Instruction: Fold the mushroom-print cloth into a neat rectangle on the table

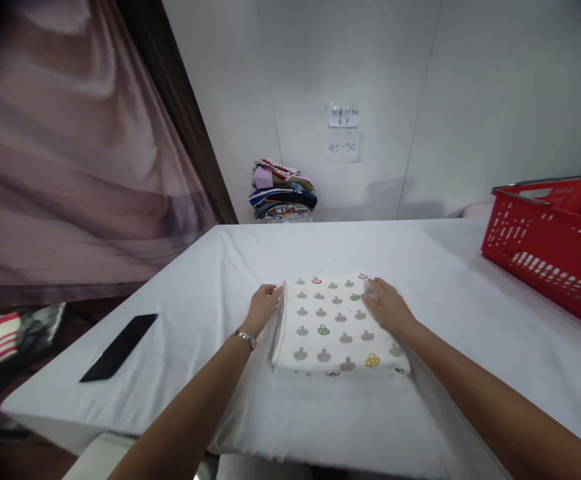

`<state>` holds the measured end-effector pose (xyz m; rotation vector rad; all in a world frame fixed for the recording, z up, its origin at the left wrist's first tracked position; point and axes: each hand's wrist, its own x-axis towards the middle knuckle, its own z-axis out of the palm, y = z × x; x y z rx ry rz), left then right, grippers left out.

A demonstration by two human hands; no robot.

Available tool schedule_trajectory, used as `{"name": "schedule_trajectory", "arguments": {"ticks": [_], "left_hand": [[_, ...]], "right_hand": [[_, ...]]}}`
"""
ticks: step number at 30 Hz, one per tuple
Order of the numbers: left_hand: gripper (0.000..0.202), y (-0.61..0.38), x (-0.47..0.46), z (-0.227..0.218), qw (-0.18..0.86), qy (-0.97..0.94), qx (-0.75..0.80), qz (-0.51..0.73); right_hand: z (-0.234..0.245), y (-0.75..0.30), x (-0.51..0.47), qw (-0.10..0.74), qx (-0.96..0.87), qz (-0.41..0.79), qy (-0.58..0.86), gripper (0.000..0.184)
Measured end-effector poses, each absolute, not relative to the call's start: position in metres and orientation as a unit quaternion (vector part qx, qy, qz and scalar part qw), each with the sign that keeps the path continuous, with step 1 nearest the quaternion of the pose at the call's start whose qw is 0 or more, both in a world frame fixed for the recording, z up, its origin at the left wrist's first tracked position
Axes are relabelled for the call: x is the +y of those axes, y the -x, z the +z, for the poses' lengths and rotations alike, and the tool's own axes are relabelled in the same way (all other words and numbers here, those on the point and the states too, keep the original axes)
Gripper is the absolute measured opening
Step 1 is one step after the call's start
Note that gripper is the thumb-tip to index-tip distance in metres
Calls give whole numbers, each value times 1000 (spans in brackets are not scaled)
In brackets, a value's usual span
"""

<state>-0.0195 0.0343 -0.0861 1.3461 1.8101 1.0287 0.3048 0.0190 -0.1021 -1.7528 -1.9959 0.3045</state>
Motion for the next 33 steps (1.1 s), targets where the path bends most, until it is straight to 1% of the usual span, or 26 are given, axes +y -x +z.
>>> {"name": "schedule_trajectory", "arguments": {"ticks": [1, 3, 8, 12, 15, 18, 22, 26, 30, 33], "left_hand": [[28, 21, 26, -85, 313, -530, 690, 381], [23, 19, 9, -82, 292, -572, 682, 350], [26, 7, -16, -78, 256, -613, 686, 298], [32, 0, -18, -77, 252, -616, 702, 256], [31, 0, -17, -75, 252, -618, 699, 256], [27, 4, -19, -76, 266, -596, 703, 282], [29, 9, -22, -83, 297, -579, 711, 266], [29, 8, -25, -84, 276, -576, 725, 258], [32, 4, -36, -77, 256, -589, 728, 240], [34, 3, -46, -72, 261, -605, 716, 231]], "right_hand": [[-102, -304, 14, 229, -744, 104, 620, 49], [-104, -301, 6, 216, -772, 103, 589, 47], [-106, -292, -2, 183, -776, 125, 591, 51], [-106, -288, -7, 196, -776, 138, 583, 52], [-108, -289, -11, 202, -771, 149, 585, 53], [-112, -291, -13, 229, -759, 167, 587, 54], [-116, -295, -15, 277, -725, 194, 600, 54], [-114, -298, -19, 322, -653, 243, 641, 57], [-112, -305, -30, 369, -584, 291, 661, 57], [-112, -310, -40, 376, -568, 315, 661, 56]]}}
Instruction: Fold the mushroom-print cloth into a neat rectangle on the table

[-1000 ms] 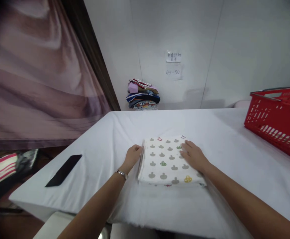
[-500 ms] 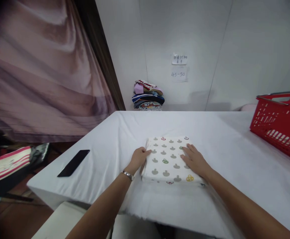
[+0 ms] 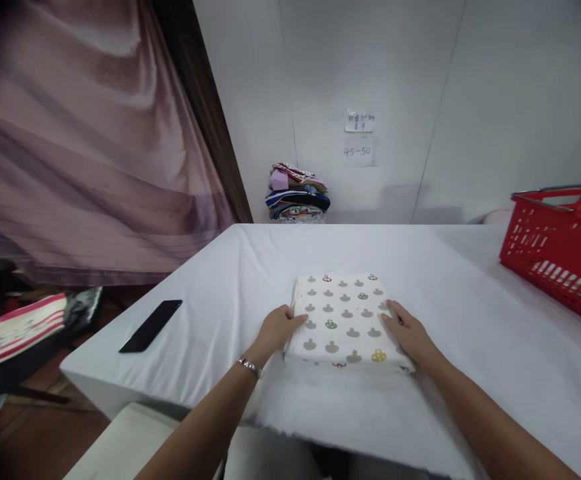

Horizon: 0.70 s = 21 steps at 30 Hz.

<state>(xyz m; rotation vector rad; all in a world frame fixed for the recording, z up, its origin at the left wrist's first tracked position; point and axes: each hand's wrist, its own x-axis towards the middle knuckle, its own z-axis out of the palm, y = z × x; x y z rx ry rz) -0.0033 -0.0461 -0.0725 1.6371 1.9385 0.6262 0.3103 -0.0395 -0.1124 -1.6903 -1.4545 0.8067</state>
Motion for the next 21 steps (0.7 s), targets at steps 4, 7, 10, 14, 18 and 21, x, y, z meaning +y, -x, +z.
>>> {"name": "schedule_trajectory", "arguments": {"ticks": [4, 7, 10, 14, 18, 21], "left_hand": [[33, 3, -53, -72, 279, -618, 701, 222], [28, 5, -54, -73, 270, -618, 702, 228], [27, 7, -56, -74, 266, -603, 716, 230], [27, 6, -63, -73, 256, -600, 722, 232], [27, 3, -71, -74, 228, -611, 723, 229], [21, 5, -73, -74, 217, -625, 720, 211]], "right_hand": [[-115, -310, -47, 389, -559, 319, 659, 55], [-117, -307, -49, 410, -548, 330, 651, 54], [-117, -305, -51, 430, -550, 321, 640, 52], [-112, -301, -55, 422, -546, 330, 644, 51], [-115, -301, -53, 398, -564, 311, 654, 52], [-122, -306, -51, 363, -613, 262, 650, 52]]}}
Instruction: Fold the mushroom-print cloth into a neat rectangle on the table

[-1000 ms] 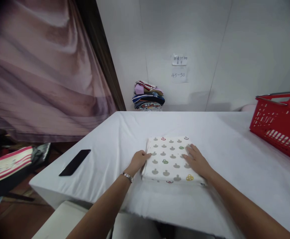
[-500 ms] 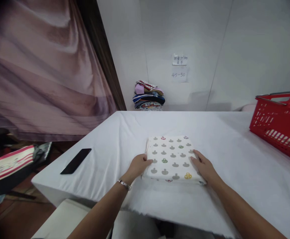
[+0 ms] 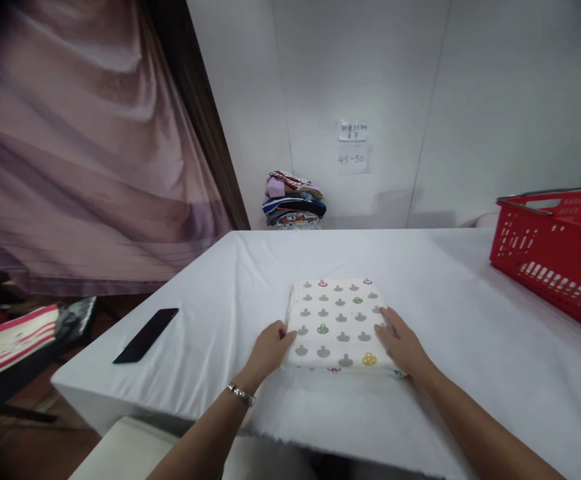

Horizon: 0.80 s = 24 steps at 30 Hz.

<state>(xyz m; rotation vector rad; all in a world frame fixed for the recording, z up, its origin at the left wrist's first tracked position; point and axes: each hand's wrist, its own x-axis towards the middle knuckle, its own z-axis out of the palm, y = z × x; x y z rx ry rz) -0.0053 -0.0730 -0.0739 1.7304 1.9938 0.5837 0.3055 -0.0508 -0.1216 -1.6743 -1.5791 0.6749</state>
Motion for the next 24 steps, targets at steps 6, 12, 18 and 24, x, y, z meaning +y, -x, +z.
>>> {"name": "schedule_trajectory", "arguments": {"ticks": [6, 12, 18, 24], "left_hand": [[22, -9, -65, -54, 132, -665, 711, 188], [49, -49, -35, -58, 13, -783, 595, 180], [65, -39, -20, -91, 70, -753, 643, 118], [60, -34, -22, -91, 118, -734, 652, 148]], "right_hand": [[-104, -295, -45, 269, -739, 112, 607, 55], [-75, -249, -13, 187, -821, 30, 539, 56], [-94, -244, 12, 101, -830, 34, 548, 58], [-101, -246, 11, 100, -828, 37, 550, 57]]}}
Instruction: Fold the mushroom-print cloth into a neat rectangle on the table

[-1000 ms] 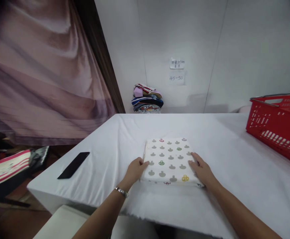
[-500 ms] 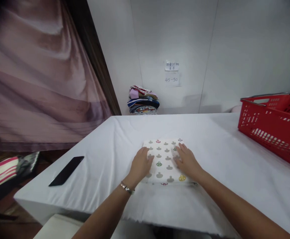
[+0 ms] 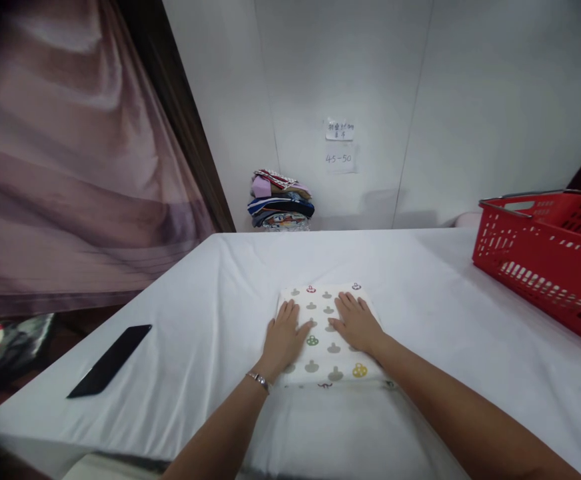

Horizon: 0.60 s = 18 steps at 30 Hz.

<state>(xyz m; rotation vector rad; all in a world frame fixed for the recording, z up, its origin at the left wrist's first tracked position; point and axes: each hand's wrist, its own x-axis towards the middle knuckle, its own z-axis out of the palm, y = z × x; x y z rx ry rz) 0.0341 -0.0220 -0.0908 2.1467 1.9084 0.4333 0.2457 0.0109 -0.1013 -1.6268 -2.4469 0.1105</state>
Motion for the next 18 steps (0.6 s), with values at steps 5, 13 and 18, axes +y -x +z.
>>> {"name": "schedule_trajectory", "arguments": {"ticks": [5, 13, 18], "left_hand": [[51, -29, -21, -90, 128, -702, 672, 198], [49, -20, -21, -94, 160, -635, 701, 284], [49, -13, -18, -93, 184, -618, 694, 320]], "right_hand": [[-97, -256, 8, 134, -812, 81, 562, 56], [-109, -296, -11, 319, -575, 312, 686, 70], [-111, -305, -4, 317, -592, 299, 678, 74]]}}
